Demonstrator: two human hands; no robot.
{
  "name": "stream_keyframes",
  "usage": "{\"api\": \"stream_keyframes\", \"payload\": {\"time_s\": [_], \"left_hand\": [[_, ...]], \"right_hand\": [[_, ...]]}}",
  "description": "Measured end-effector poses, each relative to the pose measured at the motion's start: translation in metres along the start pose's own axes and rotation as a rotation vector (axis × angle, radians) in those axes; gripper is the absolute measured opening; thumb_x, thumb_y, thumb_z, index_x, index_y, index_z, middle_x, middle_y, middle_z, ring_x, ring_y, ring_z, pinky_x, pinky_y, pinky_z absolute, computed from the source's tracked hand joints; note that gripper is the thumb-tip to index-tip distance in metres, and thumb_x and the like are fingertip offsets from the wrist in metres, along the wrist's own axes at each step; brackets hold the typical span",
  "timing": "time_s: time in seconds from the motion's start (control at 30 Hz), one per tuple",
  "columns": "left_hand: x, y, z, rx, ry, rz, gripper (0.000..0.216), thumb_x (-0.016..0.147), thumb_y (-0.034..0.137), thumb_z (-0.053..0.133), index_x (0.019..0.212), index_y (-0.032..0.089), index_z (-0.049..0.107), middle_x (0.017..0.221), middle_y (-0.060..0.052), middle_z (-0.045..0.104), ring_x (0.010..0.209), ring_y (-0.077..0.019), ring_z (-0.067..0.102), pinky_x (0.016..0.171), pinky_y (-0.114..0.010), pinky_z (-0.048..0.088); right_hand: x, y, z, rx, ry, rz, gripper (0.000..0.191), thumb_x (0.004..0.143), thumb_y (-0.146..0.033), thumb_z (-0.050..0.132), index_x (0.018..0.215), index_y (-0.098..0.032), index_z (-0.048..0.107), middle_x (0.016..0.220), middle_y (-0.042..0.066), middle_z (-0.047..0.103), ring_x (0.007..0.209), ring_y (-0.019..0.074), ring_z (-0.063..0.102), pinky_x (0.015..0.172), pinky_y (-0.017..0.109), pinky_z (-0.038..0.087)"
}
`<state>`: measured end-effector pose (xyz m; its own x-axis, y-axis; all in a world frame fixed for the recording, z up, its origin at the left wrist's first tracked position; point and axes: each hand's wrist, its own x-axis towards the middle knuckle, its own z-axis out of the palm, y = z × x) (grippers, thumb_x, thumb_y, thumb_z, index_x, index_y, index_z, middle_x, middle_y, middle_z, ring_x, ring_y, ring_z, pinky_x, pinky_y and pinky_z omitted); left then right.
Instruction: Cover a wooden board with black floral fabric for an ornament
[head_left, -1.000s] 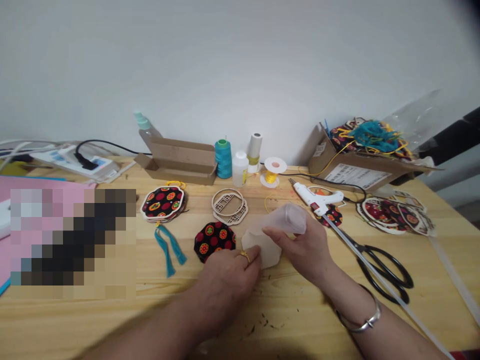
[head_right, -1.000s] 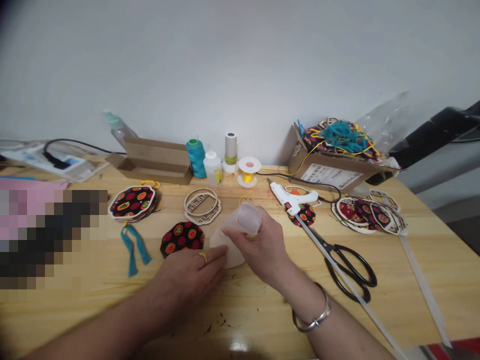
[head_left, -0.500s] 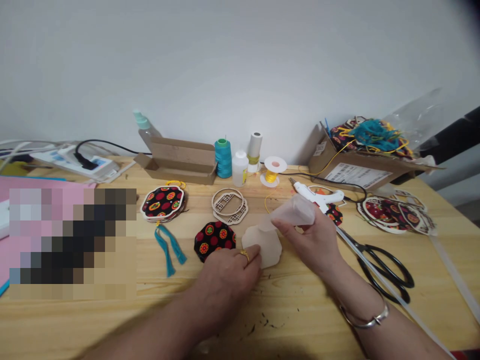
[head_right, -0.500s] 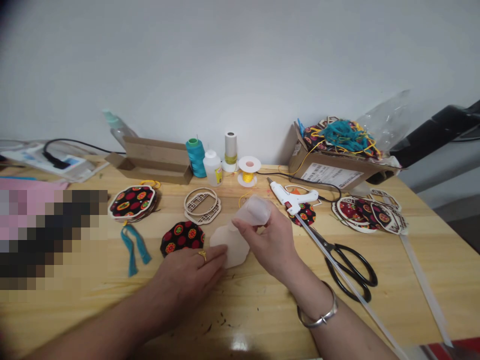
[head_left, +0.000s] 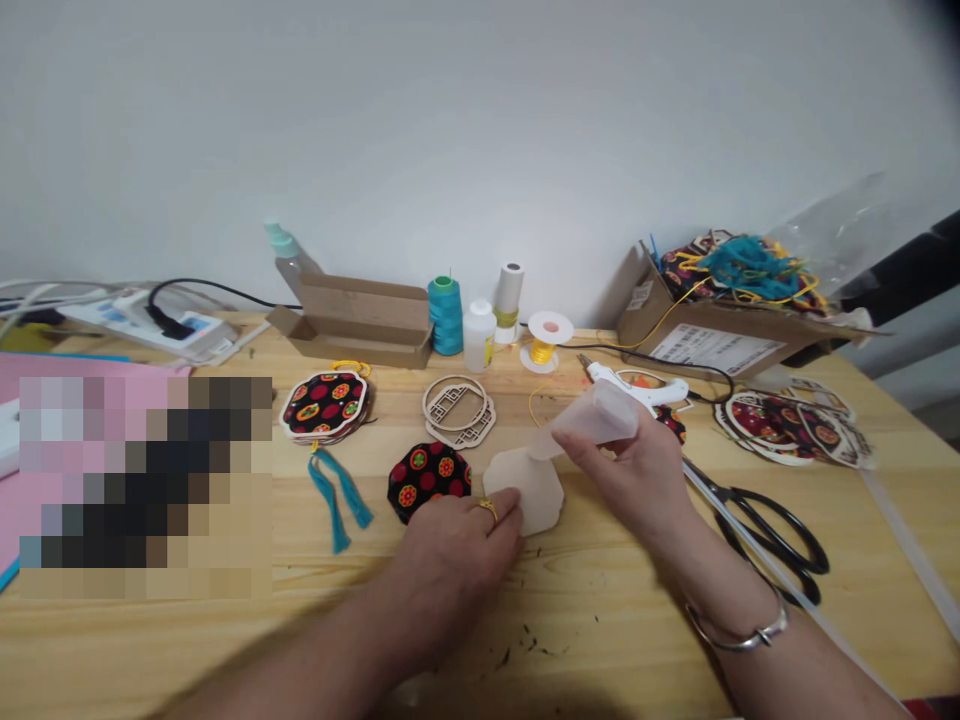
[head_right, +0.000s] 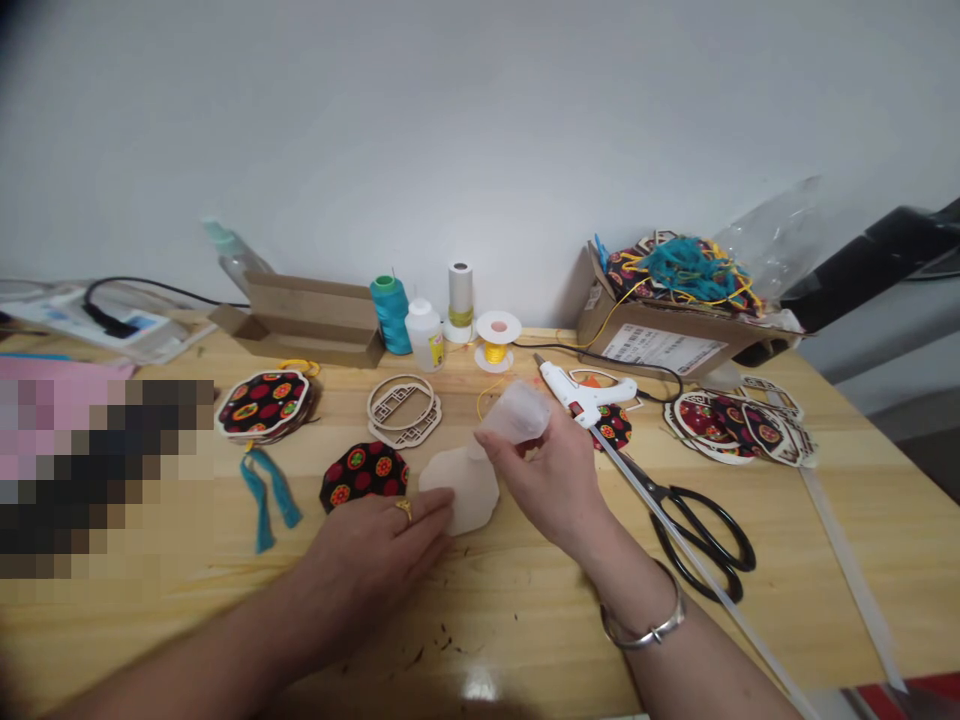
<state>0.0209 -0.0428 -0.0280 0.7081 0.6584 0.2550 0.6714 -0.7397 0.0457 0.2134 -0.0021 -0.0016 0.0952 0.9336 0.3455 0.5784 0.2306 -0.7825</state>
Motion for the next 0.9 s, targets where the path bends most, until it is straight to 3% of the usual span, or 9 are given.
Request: {"api": "stream_keyframes", "payload": {"time_s": [0.47,0.9], "left_hand": [[0.0,-0.0042,-0.0013,-0.048,0.06,-0.01,0.016,0.082,0.015,0.05,0.092,0.016,0.062,0.095,-0.011,0.069,0.064,-0.0163,0.065,0.057,-0.028,0.052],[0.0044,-0.0012,-0.0009,0.029,0.093,-0.054,0.016,0.083,0.019,0.049,0.091,0.015,0.063,0.096,-0.009,0.07,0.057,-0.0167,0.062,0.051,-0.03,0.049]], "right_hand": [[-0.001,0.0038,-0.0055,0.013,0.018,-0.006,0.033,0.069,-0.035,0.067,0.098,-0.02,0.056,0.076,0.002,0.064,0.067,0.0186,0.061,0.057,0.031,0.051],[0.0014,0.001,-0.008,-0.039,0.015,-0.045,0.024,0.069,-0.032,0.066,0.087,-0.02,0.057,0.073,0.002,0.064,0.065,0.0178,0.06,0.056,0.029,0.049]]}}
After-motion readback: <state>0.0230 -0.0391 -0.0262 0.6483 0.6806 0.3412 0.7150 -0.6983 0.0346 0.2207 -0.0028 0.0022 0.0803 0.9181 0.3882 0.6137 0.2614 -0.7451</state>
